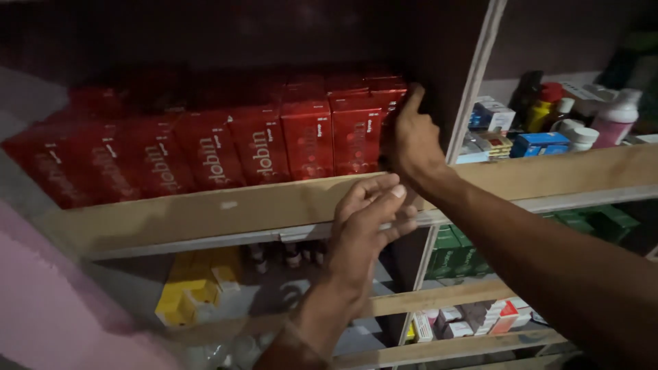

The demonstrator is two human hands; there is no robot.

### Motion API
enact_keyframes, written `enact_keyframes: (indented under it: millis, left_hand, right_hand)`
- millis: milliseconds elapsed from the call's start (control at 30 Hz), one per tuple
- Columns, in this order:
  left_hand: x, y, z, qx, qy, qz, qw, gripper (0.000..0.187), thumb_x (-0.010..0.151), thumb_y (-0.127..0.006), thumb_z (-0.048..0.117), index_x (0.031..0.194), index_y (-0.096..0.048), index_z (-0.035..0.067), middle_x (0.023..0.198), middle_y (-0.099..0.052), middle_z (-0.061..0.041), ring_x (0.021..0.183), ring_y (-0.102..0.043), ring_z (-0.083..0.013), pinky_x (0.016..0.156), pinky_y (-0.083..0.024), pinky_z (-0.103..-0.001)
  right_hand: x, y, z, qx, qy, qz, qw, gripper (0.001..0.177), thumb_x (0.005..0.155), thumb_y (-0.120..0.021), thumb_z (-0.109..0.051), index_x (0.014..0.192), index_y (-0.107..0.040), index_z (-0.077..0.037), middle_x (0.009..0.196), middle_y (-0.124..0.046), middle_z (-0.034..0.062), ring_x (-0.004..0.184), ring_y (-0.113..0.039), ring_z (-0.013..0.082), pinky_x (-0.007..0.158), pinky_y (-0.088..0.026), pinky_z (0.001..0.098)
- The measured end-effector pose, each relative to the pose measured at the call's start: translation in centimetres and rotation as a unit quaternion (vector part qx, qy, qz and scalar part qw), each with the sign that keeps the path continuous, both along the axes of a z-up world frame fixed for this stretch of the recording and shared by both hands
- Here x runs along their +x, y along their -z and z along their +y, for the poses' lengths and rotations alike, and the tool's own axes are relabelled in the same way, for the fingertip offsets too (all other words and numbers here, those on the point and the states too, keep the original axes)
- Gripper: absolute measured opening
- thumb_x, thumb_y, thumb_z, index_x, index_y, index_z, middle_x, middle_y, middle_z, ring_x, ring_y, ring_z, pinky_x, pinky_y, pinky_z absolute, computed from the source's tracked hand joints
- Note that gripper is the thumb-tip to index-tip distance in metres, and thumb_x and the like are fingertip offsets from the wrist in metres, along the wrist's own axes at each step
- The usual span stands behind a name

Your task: Organizing and stocking medicine boxes on shelves in a pharmacy storage area.

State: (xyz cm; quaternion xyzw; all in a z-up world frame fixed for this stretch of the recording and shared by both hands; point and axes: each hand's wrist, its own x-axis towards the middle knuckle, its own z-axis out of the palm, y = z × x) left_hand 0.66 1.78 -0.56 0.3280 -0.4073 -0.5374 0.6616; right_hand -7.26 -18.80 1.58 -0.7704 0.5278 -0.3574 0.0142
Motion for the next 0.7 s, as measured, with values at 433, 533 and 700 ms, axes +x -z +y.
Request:
enact_keyframes:
  millis: [433, 533, 700]
  left_hand:
    - [0.4, 1.0, 4.6, 0.003, 0.082, 0.016, 0.997, 0.038, 0.093, -0.065, 0.026, 0.123, -0.058, 0.003, 0.108, -0.062, -0.007, 0.1, -0.065, -0.0175, 0.091, -0.055, -0.037]
    - [1.0, 1.3, 5.4, 0.001, 0.09, 0.017, 0.996, 0.037, 0.094, -0.064, 0.027, 0.122, -0.058, 0.003, 0.108, -0.061, -0.007, 0.1, -0.065, -0.0173, 0.091, -0.055, -0.036]
    - [1.4, 1.3, 5.9, 0.02, 0.043, -0.007, 0.999, 0.031, 0.093, -0.064, 0.028, 0.114, -0.064, 0.005, 0.107, -0.064, -0.005, 0.093, -0.066, -0.0157, 0.085, -0.057, -0.034]
  right_hand:
    - [-1.3, -0.7, 5.1, 0.084, 0.015, 0.039, 0.996, 0.081, 0.083, -0.088, -0.026, 0.136, -0.039, 0.012, 0.113, -0.066, 0.0374, 0.108, -0.067, 0.0494, 0.094, -0.057, 0.0499]
    - [-2.2, -1.4, 10.1, -0.007, -0.033, -0.016, 0.999, 0.075, 0.08, -0.083, -0.011, 0.139, -0.041, 0.009, 0.11, -0.069, 0.0333, 0.104, -0.07, 0.0435, 0.093, -0.059, 0.0441]
    - [-5.7, 0.2, 15.2, 0.077, -0.203, -0.278, 0.936, 0.043, 0.095, -0.071, -0.009, 0.131, -0.051, 0.003, 0.118, -0.07, 0.0142, 0.11, -0.07, 0.0248, 0.092, -0.061, 0.0393]
